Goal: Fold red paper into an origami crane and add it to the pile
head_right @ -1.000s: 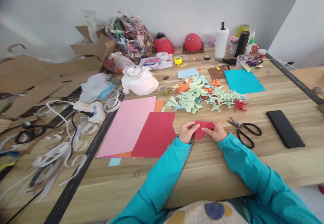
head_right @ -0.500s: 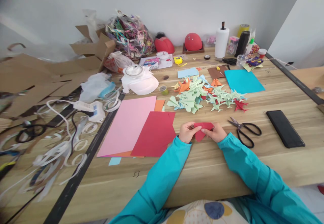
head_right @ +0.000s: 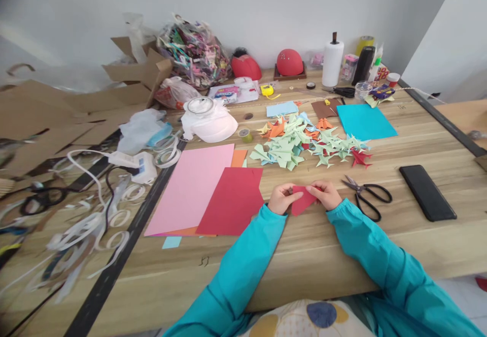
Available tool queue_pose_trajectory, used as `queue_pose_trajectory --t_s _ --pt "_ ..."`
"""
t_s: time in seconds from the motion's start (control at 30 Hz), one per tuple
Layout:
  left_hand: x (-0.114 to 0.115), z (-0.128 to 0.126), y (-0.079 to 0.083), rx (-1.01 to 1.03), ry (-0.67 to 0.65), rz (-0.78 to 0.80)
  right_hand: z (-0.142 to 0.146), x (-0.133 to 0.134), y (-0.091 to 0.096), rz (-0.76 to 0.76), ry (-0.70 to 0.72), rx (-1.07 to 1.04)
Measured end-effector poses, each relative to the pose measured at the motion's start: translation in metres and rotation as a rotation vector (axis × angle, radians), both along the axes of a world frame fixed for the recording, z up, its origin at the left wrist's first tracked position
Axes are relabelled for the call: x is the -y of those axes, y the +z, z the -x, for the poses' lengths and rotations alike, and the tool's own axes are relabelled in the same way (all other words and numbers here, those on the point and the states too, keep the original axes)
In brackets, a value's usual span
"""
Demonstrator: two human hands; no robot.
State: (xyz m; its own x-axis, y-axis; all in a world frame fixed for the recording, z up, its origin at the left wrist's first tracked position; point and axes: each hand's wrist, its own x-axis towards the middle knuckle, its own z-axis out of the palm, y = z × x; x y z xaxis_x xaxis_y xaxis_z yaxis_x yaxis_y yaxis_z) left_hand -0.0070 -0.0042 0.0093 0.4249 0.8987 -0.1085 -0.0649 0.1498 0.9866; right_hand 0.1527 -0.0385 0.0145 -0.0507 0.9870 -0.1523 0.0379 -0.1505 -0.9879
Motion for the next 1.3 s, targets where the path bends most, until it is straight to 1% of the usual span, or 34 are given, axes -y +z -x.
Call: queue_pose_trajectory --t_s 0.2,0.3,0.4,0.6,0.83,1.03,1.2,1.3 --pt "-0.001 -0.001 -0.002 0.065 0.087 0.035 -0.001 -0.002 -0.004 -0.010 0.000 -0.010" --pt "-0.002 -0.001 -0.003 0.051 0.094 0.045 -0.001 -0.003 -0.005 -0.021 0.016 -0.034" --pt "-0.002 0.000 -0.003 0.017 0.069 0.029 -0.001 -0.003 -0.008 -0.034 0.043 -0.035" --pt "-0.002 0.002 0.000 -0.037 -0.001 -0.056 -0.002 -0.003 -0.011 -0.050 0.100 0.047" --pt "-0.002 0.002 -0.003 0.064 -0.085 0.032 -0.003 -0.002 -0.003 0.067 0.100 -0.080" --pt "0.000 0.001 -0.001 0.072 -0.089 0.006 -0.005 -0.003 -0.007 0.038 0.120 -0.047" --pt "0.001 0.000 0.004 0.076 -0.095 -0.045 -0.004 -0.002 -0.005 -0.002 0.133 -0.003" --pt "0.001 0.000 0.004 0.096 -0.088 -0.033 -0.003 -0.002 -0.003 0.000 0.140 -0.024"
